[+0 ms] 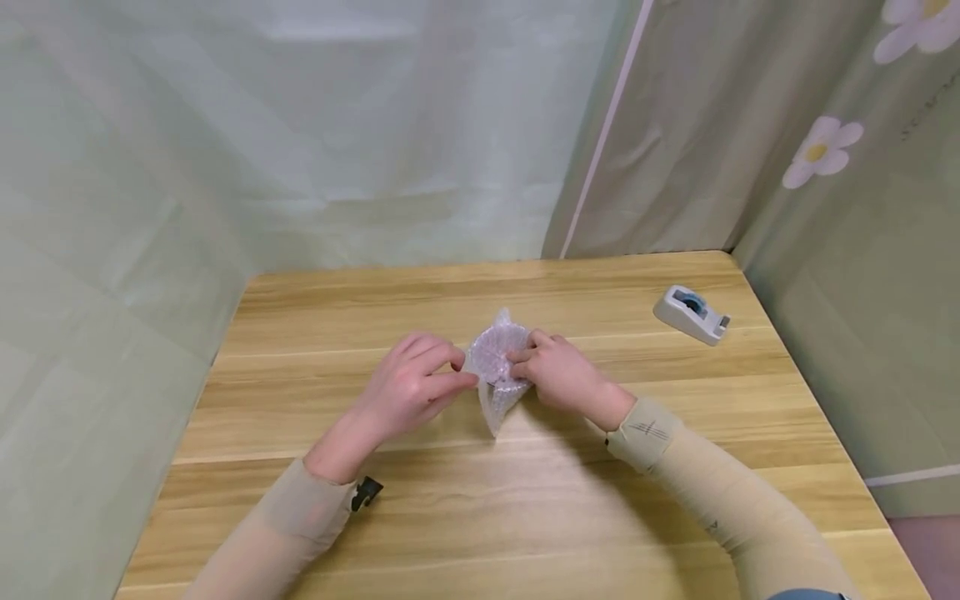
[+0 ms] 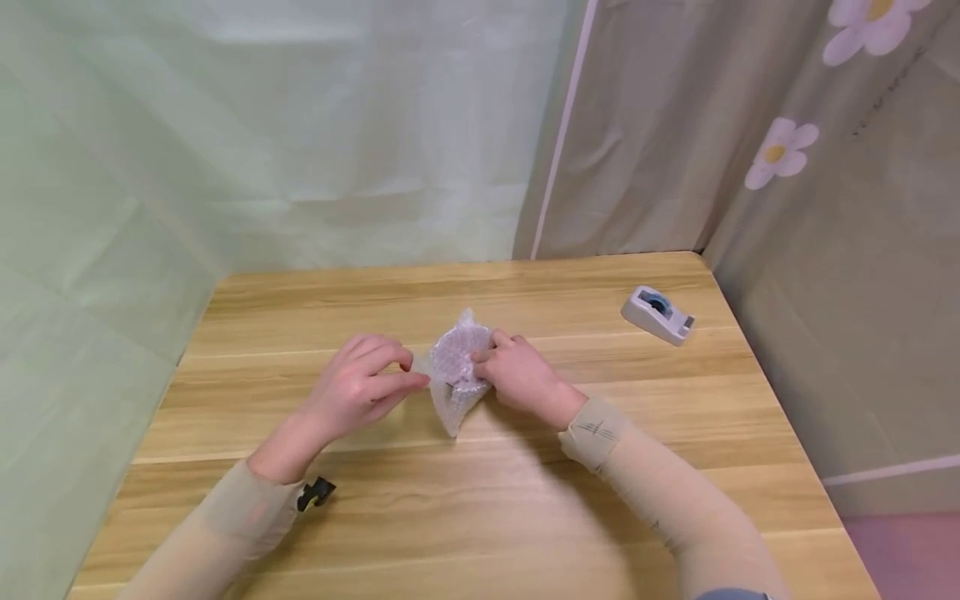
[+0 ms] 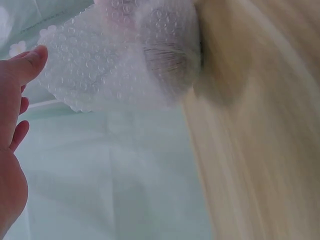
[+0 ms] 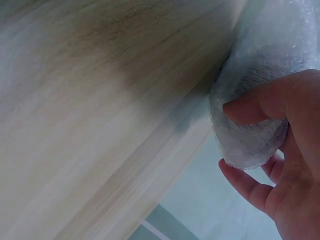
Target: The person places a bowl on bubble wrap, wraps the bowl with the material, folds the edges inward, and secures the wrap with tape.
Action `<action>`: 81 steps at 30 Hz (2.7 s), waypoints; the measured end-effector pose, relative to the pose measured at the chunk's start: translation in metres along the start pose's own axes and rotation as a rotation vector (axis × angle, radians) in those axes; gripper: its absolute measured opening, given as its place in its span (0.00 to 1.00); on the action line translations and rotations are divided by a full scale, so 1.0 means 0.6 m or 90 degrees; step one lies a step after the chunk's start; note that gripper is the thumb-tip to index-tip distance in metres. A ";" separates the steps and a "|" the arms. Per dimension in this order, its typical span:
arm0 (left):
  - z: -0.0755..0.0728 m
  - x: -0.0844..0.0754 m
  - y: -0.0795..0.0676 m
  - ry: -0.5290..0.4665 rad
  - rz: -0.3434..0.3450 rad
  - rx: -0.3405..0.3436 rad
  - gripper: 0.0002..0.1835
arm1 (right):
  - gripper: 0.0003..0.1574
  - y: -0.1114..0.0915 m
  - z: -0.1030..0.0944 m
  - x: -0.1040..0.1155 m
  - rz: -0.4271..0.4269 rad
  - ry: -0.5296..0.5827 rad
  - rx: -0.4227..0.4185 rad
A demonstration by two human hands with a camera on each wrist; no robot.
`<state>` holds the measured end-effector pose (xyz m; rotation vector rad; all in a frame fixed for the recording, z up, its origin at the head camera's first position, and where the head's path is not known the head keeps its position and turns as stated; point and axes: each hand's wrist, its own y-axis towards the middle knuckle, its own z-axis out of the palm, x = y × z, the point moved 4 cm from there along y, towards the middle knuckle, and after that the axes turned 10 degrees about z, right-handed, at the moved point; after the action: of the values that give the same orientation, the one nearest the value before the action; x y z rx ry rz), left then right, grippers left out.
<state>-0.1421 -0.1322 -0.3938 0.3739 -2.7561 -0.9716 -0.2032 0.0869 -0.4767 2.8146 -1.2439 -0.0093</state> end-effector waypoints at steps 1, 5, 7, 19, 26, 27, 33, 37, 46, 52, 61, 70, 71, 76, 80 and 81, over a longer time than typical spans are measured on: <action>0.002 0.003 0.004 0.003 -0.001 0.001 0.03 | 0.26 0.000 0.000 0.001 0.001 -0.002 -0.001; 0.012 0.018 0.018 0.002 -0.004 -0.006 0.02 | 0.27 0.001 0.000 0.002 -0.001 -0.006 -0.006; 0.017 0.025 0.024 0.001 -0.005 -0.010 0.03 | 0.27 0.000 0.001 0.002 -0.003 -0.005 -0.008; 0.059 0.070 0.059 0.002 -0.048 -0.002 0.02 | 0.26 0.000 -0.001 -0.001 -0.021 -0.009 -0.032; 0.093 0.098 0.076 0.009 -0.086 0.056 0.02 | 0.18 -0.003 -0.003 -0.003 -0.040 -0.029 -0.045; 0.099 0.103 0.077 0.009 -0.096 0.066 0.02 | 0.17 -0.003 -0.003 -0.003 -0.043 -0.031 -0.046; 0.137 0.126 0.074 -0.009 -0.180 0.134 0.03 | 0.15 -0.005 -0.003 -0.003 -0.058 -0.051 -0.051; 0.168 0.136 0.069 -0.036 -0.252 0.195 0.05 | 0.13 -0.004 -0.003 -0.006 -0.054 -0.050 -0.043; 0.203 0.142 0.063 -0.049 -0.306 0.241 0.06 | 0.11 0.001 -0.010 -0.010 -0.058 -0.054 -0.052; 0.215 0.140 0.058 -0.047 -0.303 0.256 0.07 | 0.09 -0.001 -0.009 -0.012 -0.080 -0.086 -0.071; 0.223 0.125 0.035 -0.026 -0.275 0.306 0.07 | 0.16 -0.025 -0.014 -0.014 -0.156 0.059 -0.123; 0.232 0.136 0.044 -0.032 -0.327 0.344 0.07 | 0.26 -0.027 0.002 -0.019 -0.090 0.029 -0.069; 0.233 0.138 0.045 -0.035 -0.339 0.342 0.07 | 0.25 -0.027 0.003 -0.018 -0.085 0.014 -0.068; 0.235 0.143 0.043 -0.073 -0.380 0.316 0.08 | 0.23 -0.024 0.007 -0.014 -0.065 -0.008 -0.069; 0.236 0.144 0.036 -0.108 -0.412 0.293 0.07 | 0.24 -0.024 0.009 -0.015 -0.059 0.015 -0.067; 0.237 0.144 0.034 -0.114 -0.420 0.290 0.07 | 0.24 -0.024 0.010 -0.015 -0.058 0.022 -0.067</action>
<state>-0.2651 -0.0591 -0.4808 1.3929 -3.0574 -0.4695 -0.1989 0.1031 -0.4840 2.7654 -1.0733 -0.0293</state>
